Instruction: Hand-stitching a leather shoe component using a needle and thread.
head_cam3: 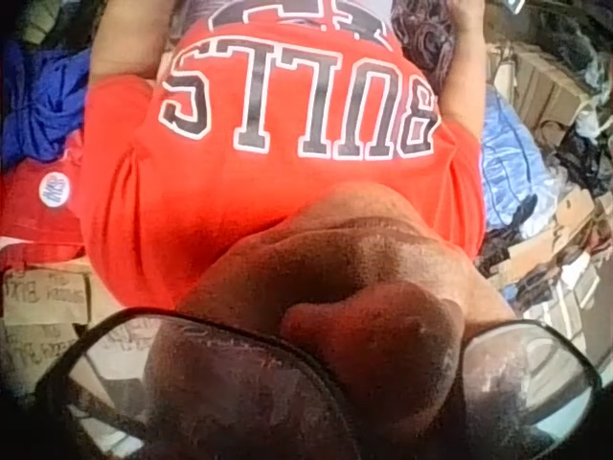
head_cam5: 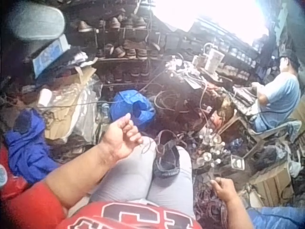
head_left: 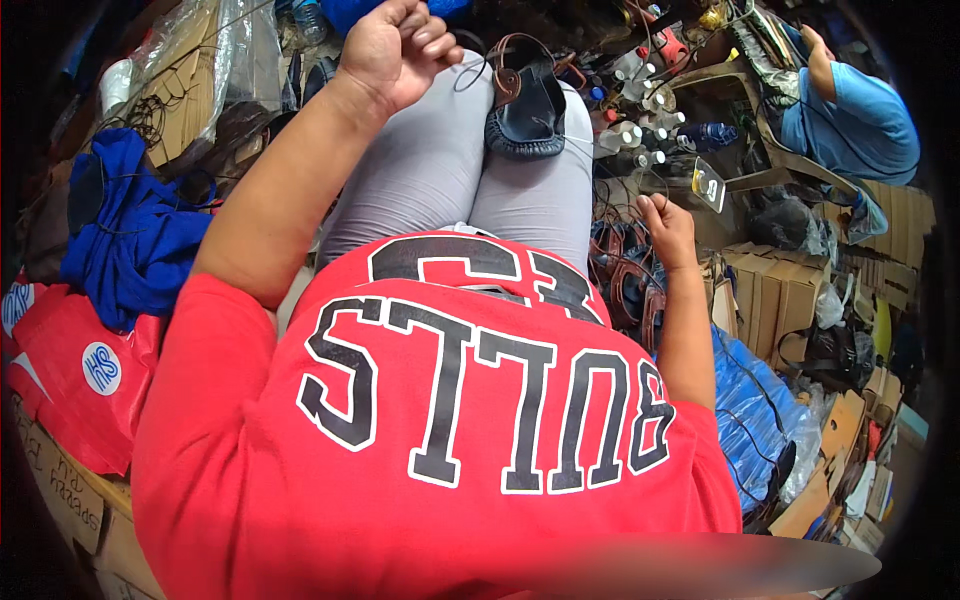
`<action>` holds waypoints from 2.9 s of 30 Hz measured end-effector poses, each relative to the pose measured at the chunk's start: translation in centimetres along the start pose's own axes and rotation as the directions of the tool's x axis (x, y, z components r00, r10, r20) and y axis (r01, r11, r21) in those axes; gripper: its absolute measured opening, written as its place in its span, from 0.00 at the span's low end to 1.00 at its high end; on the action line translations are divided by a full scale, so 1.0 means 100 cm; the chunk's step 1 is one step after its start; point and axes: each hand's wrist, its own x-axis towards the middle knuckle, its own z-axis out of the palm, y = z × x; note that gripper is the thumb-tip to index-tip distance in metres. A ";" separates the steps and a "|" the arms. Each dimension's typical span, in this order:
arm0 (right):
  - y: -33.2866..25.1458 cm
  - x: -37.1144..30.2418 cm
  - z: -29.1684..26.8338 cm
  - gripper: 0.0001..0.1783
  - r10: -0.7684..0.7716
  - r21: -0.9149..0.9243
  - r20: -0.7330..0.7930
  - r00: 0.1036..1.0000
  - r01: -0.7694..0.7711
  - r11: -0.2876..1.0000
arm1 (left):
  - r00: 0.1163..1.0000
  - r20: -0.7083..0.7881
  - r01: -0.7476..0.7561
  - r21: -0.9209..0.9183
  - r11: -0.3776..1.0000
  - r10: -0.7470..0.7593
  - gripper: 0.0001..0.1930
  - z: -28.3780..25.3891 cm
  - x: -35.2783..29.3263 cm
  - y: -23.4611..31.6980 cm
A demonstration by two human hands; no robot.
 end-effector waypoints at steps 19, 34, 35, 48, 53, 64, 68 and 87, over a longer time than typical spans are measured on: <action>0.014 0.000 -0.050 0.34 0.104 0.363 -0.480 0.871 0.089 0.928 | 0.869 0.425 -0.360 0.894 -0.266 0.252 0.13 -0.026 -0.014 0.039; -0.170 0.089 0.006 0.30 -0.366 -0.168 0.055 0.929 0.370 0.914 | 0.831 0.515 -0.552 0.722 -0.417 -0.209 0.10 -0.002 -0.058 -0.071; -0.172 0.087 0.008 0.29 -0.297 -0.139 0.068 0.952 0.304 0.943 | 0.828 0.519 -0.557 0.718 -0.418 -0.213 0.10 0.000 -0.055 -0.066; -0.179 0.068 0.010 0.30 -0.458 -0.281 -0.074 0.886 0.422 0.862 | 0.997 -0.069 0.024 0.728 -0.685 -0.038 0.34 -0.003 0.091 -0.025; -0.178 0.066 0.005 0.30 -0.276 -0.223 0.008 0.961 0.270 0.936 | 0.995 -0.093 0.086 0.747 -0.660 0.024 0.25 -0.012 0.091 -0.034; -0.165 0.073 0.024 0.21 -0.302 0.110 0.060 0.951 0.294 0.949 | 0.900 0.175 -0.202 0.979 0.026 0.399 0.18 -0.089 0.049 -0.002; -0.166 0.068 0.024 0.20 -0.350 -0.021 0.124 0.928 0.355 0.935 | 0.902 0.187 -0.194 0.981 -0.023 0.389 0.18 -0.076 0.050 0.000; -0.172 0.058 0.003 0.21 -0.092 -0.099 0.198 0.976 0.114 0.989 | 0.810 0.568 -0.435 0.752 -0.496 0.150 0.08 -0.007 0.055 -0.054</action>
